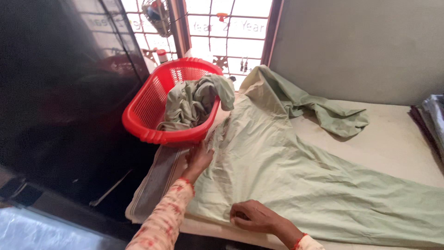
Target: The person folds a light green shirt on a flat surface, smoothing and aligning the fabric, then places it on a stack of folded clothes. They then pick up another light green shirt from a red basket and begin to unfold it.
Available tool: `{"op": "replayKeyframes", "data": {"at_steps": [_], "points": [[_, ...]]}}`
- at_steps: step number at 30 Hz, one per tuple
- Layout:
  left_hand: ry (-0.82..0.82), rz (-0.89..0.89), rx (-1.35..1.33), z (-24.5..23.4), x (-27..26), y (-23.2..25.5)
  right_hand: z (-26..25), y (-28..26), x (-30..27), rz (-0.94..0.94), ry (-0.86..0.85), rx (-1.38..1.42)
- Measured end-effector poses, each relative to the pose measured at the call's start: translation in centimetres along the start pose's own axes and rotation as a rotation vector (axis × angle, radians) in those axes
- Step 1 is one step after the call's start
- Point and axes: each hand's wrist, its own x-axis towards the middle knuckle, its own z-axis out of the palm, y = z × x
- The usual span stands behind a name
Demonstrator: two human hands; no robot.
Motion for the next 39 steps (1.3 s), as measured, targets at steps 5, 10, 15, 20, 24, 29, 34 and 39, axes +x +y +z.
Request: {"op": "replayKeyframes", "data": {"at_steps": [5, 10, 15, 20, 24, 29, 34, 39], "points": [[0.229, 0.284, 0.03, 5.3, 5.1, 3.7, -1.6, 4.1, 3.2, 0.223, 0.447, -0.071], [0.258, 0.261, 0.055, 8.9, 10.3, 6.7, -5.4, 10.4, 7.2, 0.278, 0.575, -0.39], [0.153, 0.078, 0.147, 9.3, 13.8, 9.1, -6.3, 12.5, 9.7, 0.61, 0.223, -0.553], [0.159, 0.275, 0.57, 6.2, 14.8, 10.2, -6.5, 11.8, 9.9, 0.611, 0.169, -0.561], [-0.014, 0.219, 1.024, 4.3, 15.6, 11.9, -7.2, 11.1, 9.4, 0.571, 0.147, -0.523], [-0.192, 0.161, 1.298, 5.3, 15.4, 13.3, -7.8, 11.7, 8.5, 0.5, 0.144, -0.479], [-0.154, 0.264, 1.298, 7.8, 16.5, 11.8, -11.3, 17.0, 8.6, 0.445, 0.394, -0.073], [0.124, 0.532, 0.699, 10.8, 15.6, 11.8, -20.2, 23.7, 9.2, 0.559, 0.881, 0.33]]}}
